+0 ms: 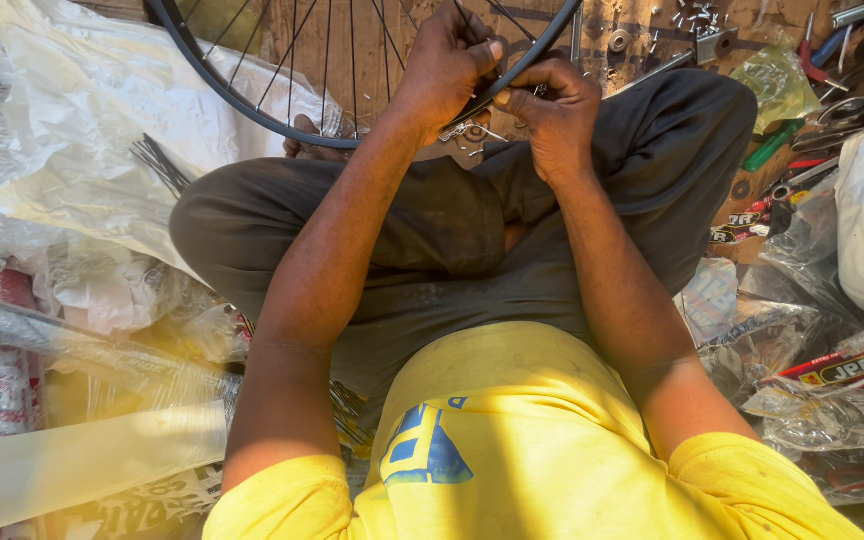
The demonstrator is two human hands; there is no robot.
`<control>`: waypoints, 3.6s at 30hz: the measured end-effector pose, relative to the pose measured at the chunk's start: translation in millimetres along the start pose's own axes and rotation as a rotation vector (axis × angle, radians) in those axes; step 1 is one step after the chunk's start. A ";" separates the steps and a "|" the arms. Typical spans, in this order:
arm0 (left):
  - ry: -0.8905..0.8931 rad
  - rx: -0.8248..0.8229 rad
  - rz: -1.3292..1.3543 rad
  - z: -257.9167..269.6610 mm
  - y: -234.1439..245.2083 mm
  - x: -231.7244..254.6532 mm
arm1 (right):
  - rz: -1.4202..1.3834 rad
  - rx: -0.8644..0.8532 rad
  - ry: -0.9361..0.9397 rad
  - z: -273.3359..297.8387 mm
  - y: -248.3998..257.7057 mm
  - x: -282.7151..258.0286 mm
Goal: The person sits cross-legged on the floor and laces a bicycle wheel by hand. They insert spokes into the rim and hub, then secure them with nipples. The person works methodically around the wheel, occasionally picking up new spokes from a pile on the floor.
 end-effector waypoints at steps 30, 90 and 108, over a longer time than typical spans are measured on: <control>-0.373 -0.405 -1.039 -2.9 9.4 8.9 | -0.039 -0.080 -0.165 -9.4 13.7 -1.1; -0.236 -0.346 -1.042 -6.6 2.0 8.1 | -0.223 -0.099 -0.238 4.5 21.7 -14.6; -0.290 -0.368 -1.104 1.0 6.1 6.5 | -0.150 -0.136 -0.277 5.9 22.7 -6.9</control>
Point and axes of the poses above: each hand's wrist, its own z-axis away from the middle knuckle, its own y-axis out of the back of the hand, x = y × z, the point moved 1 cm from there along -z, towards the middle knuckle, and after that the axes turned 7 degrees about -y, right-handed, at the moved point
